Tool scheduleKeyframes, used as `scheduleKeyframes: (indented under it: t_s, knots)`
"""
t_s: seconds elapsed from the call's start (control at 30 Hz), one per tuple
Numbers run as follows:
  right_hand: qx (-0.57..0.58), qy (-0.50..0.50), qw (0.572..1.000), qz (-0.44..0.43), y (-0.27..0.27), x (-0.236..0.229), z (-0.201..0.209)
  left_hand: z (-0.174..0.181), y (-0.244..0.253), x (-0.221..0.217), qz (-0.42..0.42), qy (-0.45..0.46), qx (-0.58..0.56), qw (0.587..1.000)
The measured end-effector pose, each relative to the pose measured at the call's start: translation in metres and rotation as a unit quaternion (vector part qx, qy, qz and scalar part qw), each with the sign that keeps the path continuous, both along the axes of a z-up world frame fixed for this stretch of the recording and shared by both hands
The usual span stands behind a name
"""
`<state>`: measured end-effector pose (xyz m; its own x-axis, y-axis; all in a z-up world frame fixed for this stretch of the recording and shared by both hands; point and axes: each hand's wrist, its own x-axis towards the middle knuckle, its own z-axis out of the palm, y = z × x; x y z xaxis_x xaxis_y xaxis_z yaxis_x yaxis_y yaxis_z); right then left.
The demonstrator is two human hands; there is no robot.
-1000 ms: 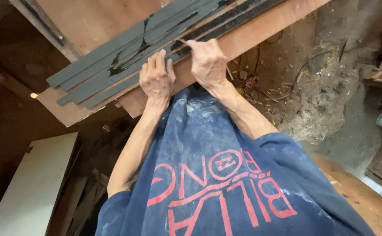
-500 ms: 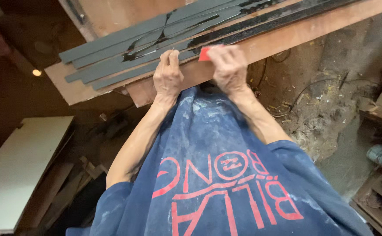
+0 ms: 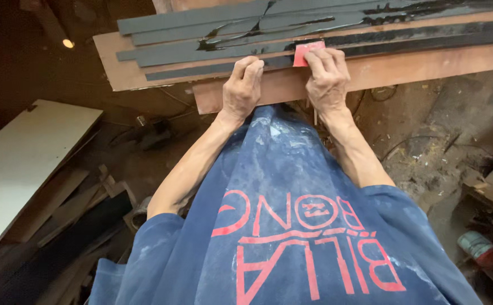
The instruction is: The person pours a yellow liquid onto several dark gray wooden strips laid on a workbench. They then use a red sanding block to rub the liquid into the wood, spreading it evenly across the surface of each strip.
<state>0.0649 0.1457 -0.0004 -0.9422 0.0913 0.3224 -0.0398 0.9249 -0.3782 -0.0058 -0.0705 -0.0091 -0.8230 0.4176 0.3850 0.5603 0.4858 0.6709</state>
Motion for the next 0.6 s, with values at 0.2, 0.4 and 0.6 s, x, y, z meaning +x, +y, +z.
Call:
scheduleKeyframes:
  t_s: [0.2,0.4,0.6]
  knots:
    - [0.015,0.000,1.000,-0.012,-0.002,0.001,-0.002,-0.018,-0.026,-0.011,-0.011,0.097,-0.106,0.990]
    - [0.024,0.024,0.999,-0.038,-0.022,-0.010,0.004,-0.022,-0.047,-0.009,-0.055,0.034,-0.262,0.963]
    - [0.014,0.013,0.999,-0.037,-0.051,-0.021,-0.005,-0.020,-0.046,-0.014,-0.067,0.026,-0.260,0.963]
